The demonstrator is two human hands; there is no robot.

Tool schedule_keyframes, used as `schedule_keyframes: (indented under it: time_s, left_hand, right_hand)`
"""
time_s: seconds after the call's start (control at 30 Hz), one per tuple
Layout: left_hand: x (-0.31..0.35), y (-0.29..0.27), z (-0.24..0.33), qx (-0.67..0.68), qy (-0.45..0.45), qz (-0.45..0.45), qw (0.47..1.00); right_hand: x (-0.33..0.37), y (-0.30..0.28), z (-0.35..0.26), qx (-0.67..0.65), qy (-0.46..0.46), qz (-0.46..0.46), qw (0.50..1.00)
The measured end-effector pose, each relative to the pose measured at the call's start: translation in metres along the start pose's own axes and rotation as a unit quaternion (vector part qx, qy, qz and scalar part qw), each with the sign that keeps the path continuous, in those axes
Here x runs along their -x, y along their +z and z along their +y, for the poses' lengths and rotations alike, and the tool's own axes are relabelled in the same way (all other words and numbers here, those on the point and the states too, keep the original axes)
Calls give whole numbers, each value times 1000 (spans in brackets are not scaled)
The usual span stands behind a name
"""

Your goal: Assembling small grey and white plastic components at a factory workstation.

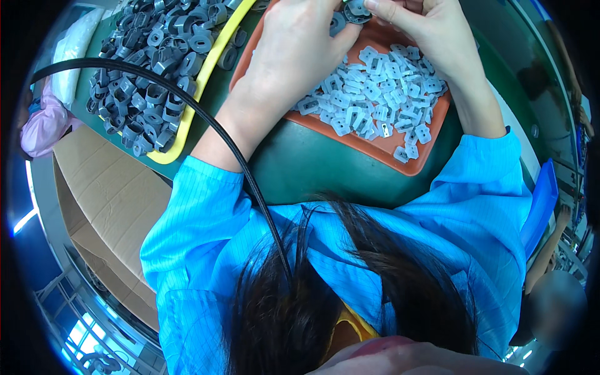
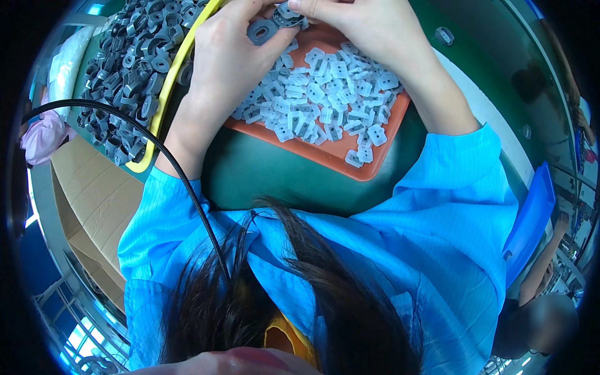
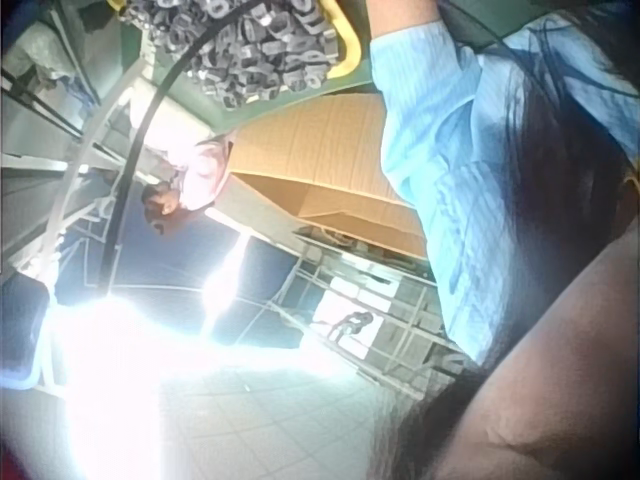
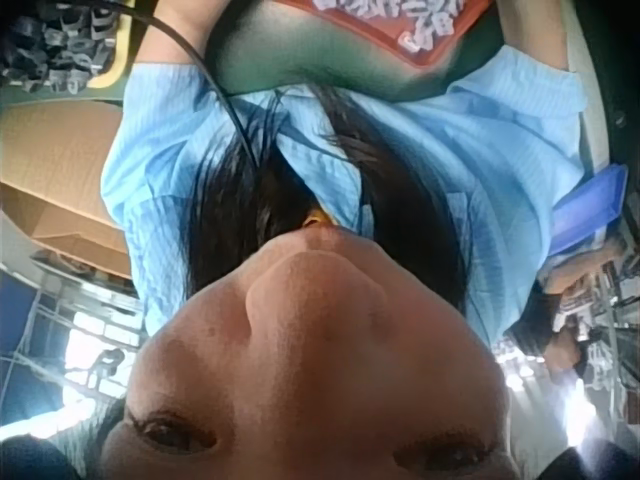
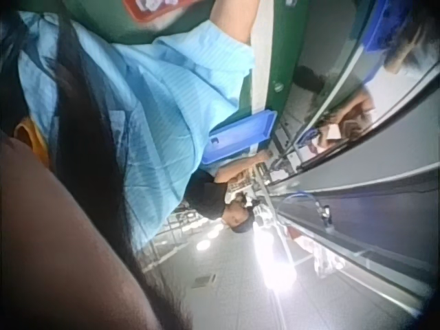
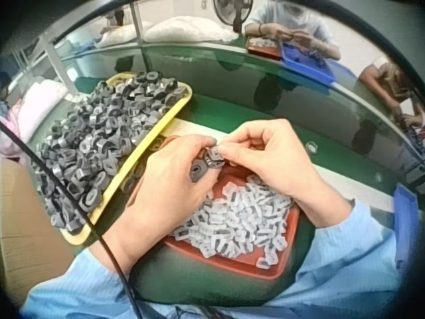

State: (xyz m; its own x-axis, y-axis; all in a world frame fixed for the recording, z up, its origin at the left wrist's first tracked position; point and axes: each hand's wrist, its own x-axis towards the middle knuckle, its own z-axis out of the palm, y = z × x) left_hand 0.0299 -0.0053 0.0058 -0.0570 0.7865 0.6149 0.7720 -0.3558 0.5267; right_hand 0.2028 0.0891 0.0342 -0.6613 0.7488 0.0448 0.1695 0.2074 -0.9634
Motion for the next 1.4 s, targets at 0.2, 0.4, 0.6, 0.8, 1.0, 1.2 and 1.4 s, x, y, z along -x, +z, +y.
schedule_keyframes:
  time_s: [0.2,0.4,0.6,0.8,1.0,1.2,1.4]
  left_hand:
    - [5,0,-4,-54,46,-4,997]
    - [7,3,-4,-38,56,14,998]
    - [1,4,1,15,41,40,998]
    - [0,1,7,47,92,63,993]
    - [-7,-21,-12,116,81,-128,982]
    - [-4,-14,-9,238,-69,-92,964]
    - [-8,-9,-21,538,-309,14,784]
  right_hand:
    - [5,8,-23,192,-21,45,980]
    - [5,5,-17,116,-12,0,993]
    - [-2,4,1,24,3,23,999]
    - [-3,-1,9,-151,82,-49,984]
    - [-5,-20,-3,-116,134,-193,965]
    - [0,-9,-3,-32,68,-103,992]
    - [9,15,-8,275,-326,121,896]
